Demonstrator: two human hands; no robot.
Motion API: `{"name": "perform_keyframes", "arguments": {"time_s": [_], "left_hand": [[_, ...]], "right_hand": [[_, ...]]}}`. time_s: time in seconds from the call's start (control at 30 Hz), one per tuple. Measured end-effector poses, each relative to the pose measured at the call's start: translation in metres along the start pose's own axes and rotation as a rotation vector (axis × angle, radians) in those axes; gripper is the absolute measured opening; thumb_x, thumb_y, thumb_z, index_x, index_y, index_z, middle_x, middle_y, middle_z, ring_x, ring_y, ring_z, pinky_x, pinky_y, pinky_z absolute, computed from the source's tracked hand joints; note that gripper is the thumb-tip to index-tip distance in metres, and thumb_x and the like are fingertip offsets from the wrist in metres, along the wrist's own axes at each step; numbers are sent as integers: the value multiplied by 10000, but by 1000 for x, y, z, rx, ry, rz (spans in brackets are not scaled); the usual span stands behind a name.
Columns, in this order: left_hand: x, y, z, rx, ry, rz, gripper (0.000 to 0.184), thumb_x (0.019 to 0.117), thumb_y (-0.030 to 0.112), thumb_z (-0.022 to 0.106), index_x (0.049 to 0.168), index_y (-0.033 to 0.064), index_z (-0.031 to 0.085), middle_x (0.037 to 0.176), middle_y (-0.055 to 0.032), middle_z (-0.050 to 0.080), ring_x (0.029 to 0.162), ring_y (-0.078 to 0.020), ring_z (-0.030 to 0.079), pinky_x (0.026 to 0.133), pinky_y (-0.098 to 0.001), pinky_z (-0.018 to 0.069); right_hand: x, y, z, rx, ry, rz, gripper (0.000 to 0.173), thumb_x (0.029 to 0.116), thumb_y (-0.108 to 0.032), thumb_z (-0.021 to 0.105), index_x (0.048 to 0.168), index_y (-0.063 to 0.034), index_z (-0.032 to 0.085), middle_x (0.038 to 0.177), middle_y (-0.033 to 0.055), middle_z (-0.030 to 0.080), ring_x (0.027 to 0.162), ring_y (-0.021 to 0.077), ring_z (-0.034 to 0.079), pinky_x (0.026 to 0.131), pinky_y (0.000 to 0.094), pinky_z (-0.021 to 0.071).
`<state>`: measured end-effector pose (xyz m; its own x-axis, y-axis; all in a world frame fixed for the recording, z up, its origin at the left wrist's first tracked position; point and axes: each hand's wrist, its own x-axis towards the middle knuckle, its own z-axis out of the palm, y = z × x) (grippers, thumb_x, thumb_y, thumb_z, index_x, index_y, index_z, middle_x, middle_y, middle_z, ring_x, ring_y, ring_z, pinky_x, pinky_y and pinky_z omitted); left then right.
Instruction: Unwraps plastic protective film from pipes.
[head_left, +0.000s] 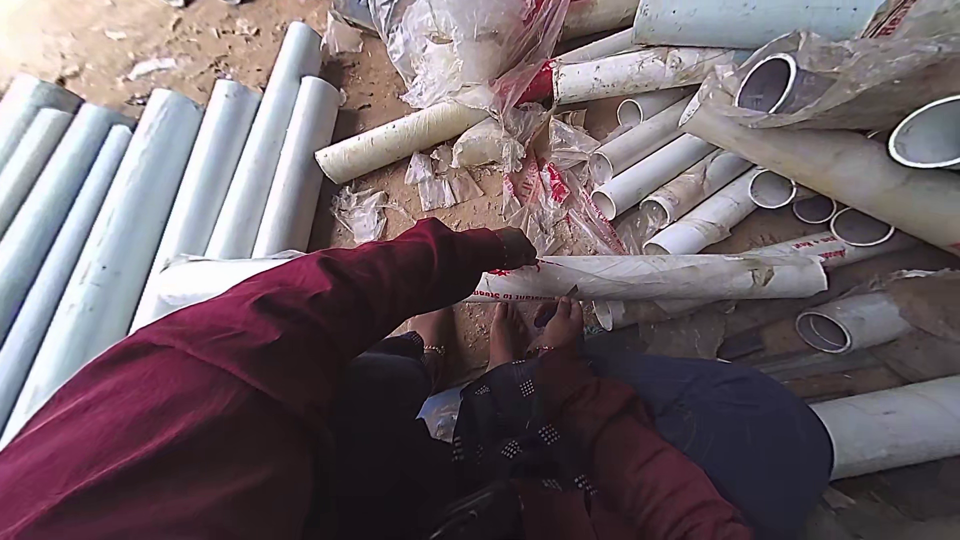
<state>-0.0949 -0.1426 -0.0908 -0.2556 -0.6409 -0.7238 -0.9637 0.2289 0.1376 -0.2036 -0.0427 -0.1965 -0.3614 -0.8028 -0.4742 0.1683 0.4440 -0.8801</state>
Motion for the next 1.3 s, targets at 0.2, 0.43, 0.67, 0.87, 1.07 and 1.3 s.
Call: {"name": "perform_keyframes", "arguments": {"time_s": [0.2,0.43,0.67,0.87,1.07,1.3], "left_hand": [[20,-27,5,30,-4,197,431,1130,277,382,1182,-49,660,1144,-290,676,1165,-470,632,985,-622,472],[14,-20,1,68,-50,172,397,1127,244,395,1211,-43,656,1183,-281,669,1196,-463,616,1004,-620,457],[13,-22,3,22,-54,202,403,1125,259,403,1197,-37,667,1157,-282,673,1177,-460,625,991,-620,465],[12,-11,69,-49,386,158,207,1044,162,576,1015,17,721,1001,-186,718,1028,-359,698,957,-548,518],[13,-20,-7,119,-141,275,437,1126,277,404,1196,-66,666,1182,-288,669,1207,-460,609,1016,-613,445],[18,-27,2,75,-85,327,426,1121,251,420,1124,-90,676,1102,-297,683,1140,-467,633,983,-619,443]], "right_hand": [[16,23,3,-10,84,-33,289,1125,-103,347,1222,112,515,778,81,594,566,84,588,589,254,549],[-10,-10,6,-11,44,0,304,1124,-78,315,1261,132,487,774,75,561,569,73,574,607,232,537],[-4,-9,9,96,2,57,268,1123,-66,322,1201,127,490,642,14,497,458,35,510,508,184,500],[-12,-8,7,55,-97,25,213,1105,-27,359,1082,112,518,594,-18,464,426,12,458,463,156,457],[-13,-4,7,-1,-149,26,200,1095,-11,385,1076,130,526,598,-11,461,435,11,461,468,159,458],[-15,-5,5,-19,-186,42,180,1090,0,392,1039,108,527,580,-25,436,420,4,428,446,155,429]]}}
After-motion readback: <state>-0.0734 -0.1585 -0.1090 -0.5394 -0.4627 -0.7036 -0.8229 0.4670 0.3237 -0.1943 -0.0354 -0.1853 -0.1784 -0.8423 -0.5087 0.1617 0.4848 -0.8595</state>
